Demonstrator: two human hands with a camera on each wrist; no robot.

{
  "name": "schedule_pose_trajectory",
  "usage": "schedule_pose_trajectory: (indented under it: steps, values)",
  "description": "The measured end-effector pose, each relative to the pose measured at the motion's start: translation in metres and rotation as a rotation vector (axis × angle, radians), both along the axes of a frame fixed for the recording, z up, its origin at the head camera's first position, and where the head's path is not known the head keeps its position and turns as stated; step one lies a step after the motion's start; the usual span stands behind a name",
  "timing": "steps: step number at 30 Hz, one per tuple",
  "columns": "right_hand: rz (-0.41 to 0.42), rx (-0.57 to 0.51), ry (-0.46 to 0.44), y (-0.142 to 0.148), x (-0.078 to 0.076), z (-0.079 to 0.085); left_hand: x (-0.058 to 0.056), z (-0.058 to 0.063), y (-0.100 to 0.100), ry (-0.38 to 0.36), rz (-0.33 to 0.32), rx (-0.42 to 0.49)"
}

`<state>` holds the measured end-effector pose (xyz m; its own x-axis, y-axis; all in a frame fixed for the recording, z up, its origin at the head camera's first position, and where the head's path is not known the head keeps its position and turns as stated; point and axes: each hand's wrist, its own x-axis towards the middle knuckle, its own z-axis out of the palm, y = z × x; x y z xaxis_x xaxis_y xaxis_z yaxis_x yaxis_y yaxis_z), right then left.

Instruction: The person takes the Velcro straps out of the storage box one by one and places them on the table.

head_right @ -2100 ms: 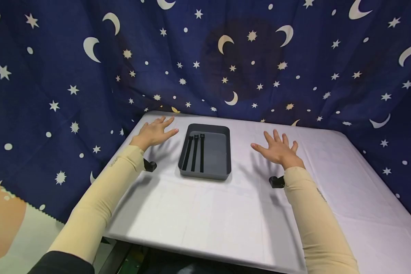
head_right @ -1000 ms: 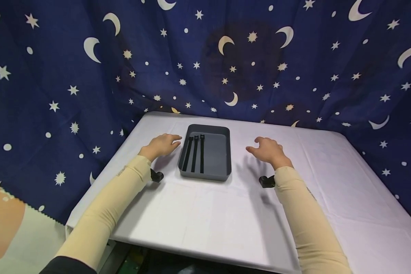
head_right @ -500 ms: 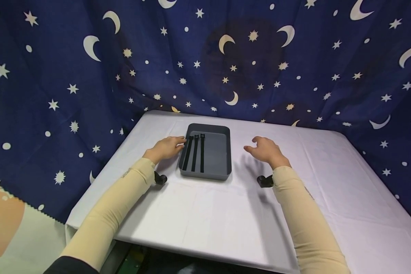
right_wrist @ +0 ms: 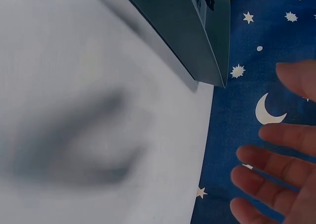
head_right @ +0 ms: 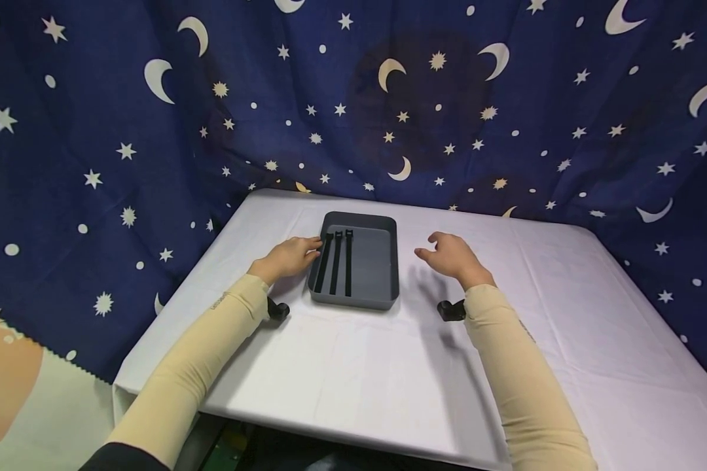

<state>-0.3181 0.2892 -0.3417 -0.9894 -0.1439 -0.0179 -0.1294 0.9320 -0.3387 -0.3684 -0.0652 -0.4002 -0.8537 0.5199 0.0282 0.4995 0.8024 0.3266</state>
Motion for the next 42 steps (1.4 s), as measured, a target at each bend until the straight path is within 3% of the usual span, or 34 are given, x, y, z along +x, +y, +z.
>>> schedule_pose_trajectory:
  steps: [14,42]
  values:
    - [0.019,-0.044,0.015,-0.008,-0.002,-0.003,0.003,0.001,0.003,-0.051,0.021,0.028]
    - [0.069,-0.075,0.061,-0.036,-0.002,-0.007,0.008,-0.003,-0.001,-0.045,0.063,0.052]
